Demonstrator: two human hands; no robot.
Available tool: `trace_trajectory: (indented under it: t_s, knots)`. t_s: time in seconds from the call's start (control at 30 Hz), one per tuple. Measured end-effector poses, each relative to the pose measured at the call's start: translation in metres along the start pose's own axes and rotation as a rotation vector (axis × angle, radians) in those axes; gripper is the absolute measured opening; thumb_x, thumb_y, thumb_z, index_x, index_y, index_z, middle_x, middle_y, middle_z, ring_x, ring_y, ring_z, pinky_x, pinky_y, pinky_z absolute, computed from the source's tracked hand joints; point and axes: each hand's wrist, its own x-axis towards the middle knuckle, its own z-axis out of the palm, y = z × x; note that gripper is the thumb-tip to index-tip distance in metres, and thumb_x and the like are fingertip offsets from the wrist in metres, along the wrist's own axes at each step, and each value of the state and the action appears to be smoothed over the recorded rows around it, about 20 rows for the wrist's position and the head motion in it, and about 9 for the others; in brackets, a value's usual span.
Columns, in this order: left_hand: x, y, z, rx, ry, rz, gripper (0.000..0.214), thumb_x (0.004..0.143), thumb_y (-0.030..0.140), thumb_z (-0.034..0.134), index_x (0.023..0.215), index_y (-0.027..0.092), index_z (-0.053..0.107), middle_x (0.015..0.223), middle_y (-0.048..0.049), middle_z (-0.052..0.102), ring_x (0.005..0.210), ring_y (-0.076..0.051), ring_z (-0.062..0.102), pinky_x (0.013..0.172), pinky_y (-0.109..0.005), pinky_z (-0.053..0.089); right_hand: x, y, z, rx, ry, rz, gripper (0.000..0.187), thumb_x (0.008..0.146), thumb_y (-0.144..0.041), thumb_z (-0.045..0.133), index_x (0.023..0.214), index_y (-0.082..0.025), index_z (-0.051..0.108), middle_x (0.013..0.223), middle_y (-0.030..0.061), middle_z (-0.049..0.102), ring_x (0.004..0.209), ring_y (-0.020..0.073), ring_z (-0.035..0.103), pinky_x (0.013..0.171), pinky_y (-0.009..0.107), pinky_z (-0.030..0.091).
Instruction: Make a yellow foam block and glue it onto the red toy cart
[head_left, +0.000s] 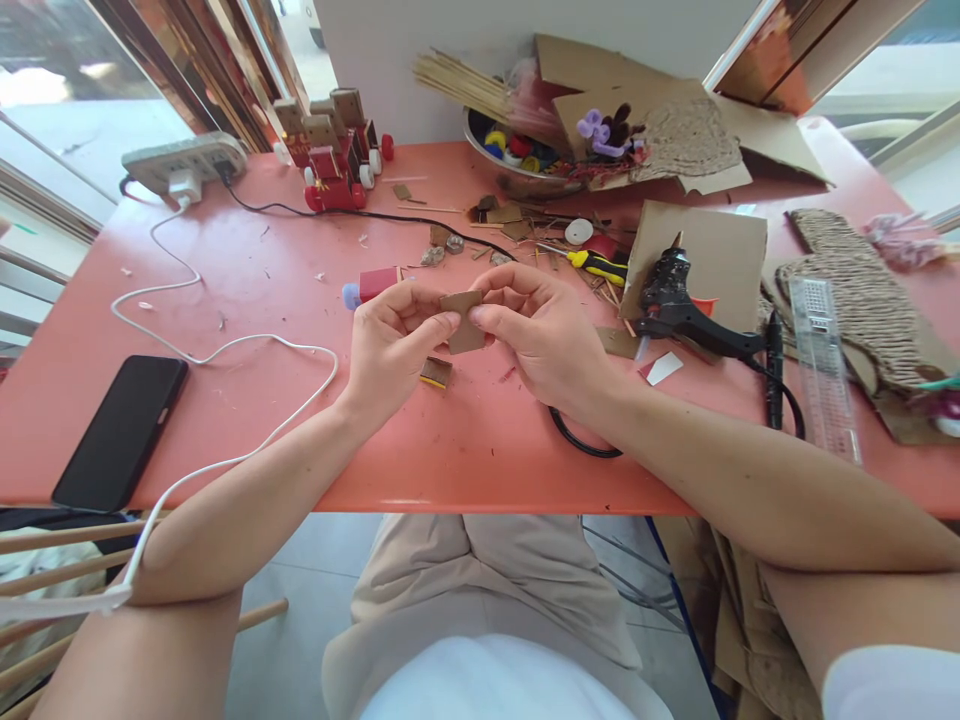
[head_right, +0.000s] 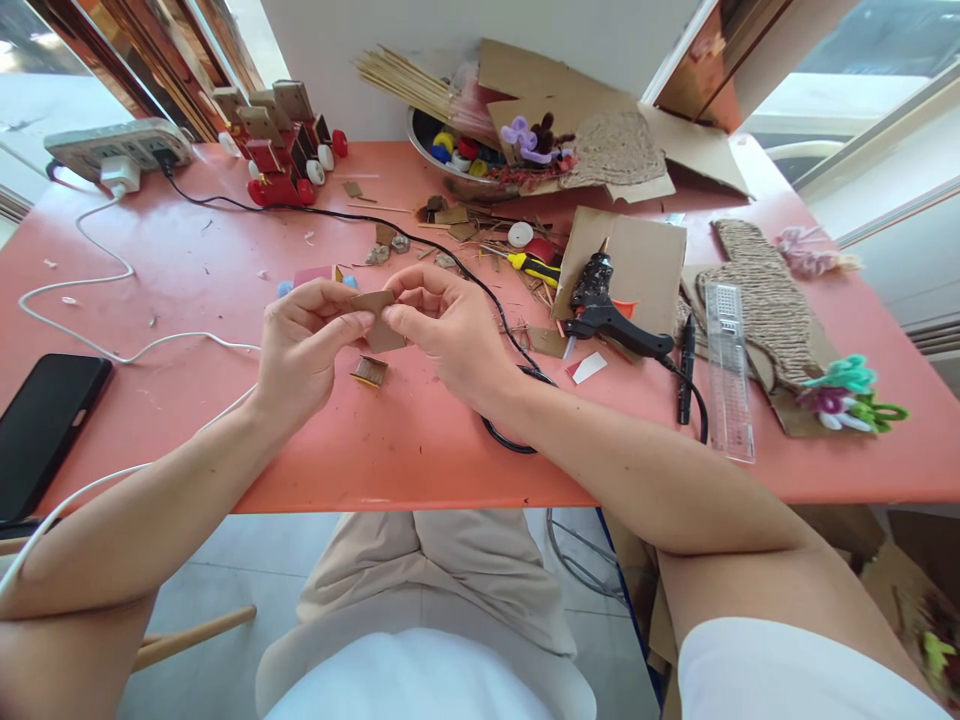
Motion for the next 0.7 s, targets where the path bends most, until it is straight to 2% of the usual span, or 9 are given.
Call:
trace_trajectory:
  t_s: [0.2, 0.33, 0.47, 0.7]
  knots:
    - [0.0005, 0.0001, -0.0001, -0.018, -0.069, -0.012, 0.019, 0.07, 0.038, 0.075, 0.078, 0.023, 0.066, 0.074, 0.0001, 0.075, 0.071, -0.019, 0.075, 0.058, -0.029, 0.061, -0.0008, 0.001, 0.0012, 0.019, 0.028, -0.019, 0.015, 0.071, -0.027, 0.068, 0.082, -0.025, 0.058, 0.067, -0.0072, 0.057, 0.067, 0.0123, 0.058, 0.065, 0.026, 0.05]
    - [0.001, -0.0004, 0.0002, -0.022, -0.055, 0.0, 0.022, 0.07, 0.04, 0.076, 0.081, 0.023, 0.068, 0.078, -0.0009, 0.077, 0.074, -0.02, 0.076, 0.059, -0.028, 0.061, -0.001, -0.0006, 0.0011, -0.002, 0.025, -0.028, 0.017, 0.072, -0.03, 0.069, 0.084, -0.026, 0.057, 0.068, -0.0078, 0.055, 0.067, 0.0119, 0.057, 0.066, 0.027, 0.051]
    - [0.0019, 0.0009, 0.0016, -0.047, -0.027, -0.012, 0.02, 0.067, 0.038, 0.076, 0.076, 0.023, 0.066, 0.072, 0.0015, 0.075, 0.069, -0.018, 0.074, 0.056, -0.026, 0.058, -0.0016, -0.002, 0.0041, 0.013, 0.024, -0.024, 0.019, 0.07, -0.032, 0.07, 0.084, -0.026, 0.058, 0.067, -0.0085, 0.055, 0.067, 0.0112, 0.056, 0.066, 0.026, 0.05]
    - [-0.0007, 0.0039, 0.0051, -0.129, -0.023, -0.048, 0.019, 0.064, 0.035, 0.072, 0.072, 0.026, 0.058, 0.059, 0.0061, 0.064, 0.056, -0.014, 0.065, 0.049, -0.026, 0.054, -0.0036, -0.0046, 0.0079, 0.064, 0.031, 0.019, 0.018, 0.069, -0.028, 0.071, 0.082, -0.025, 0.058, 0.067, -0.0083, 0.056, 0.064, 0.0103, 0.054, 0.064, 0.025, 0.047]
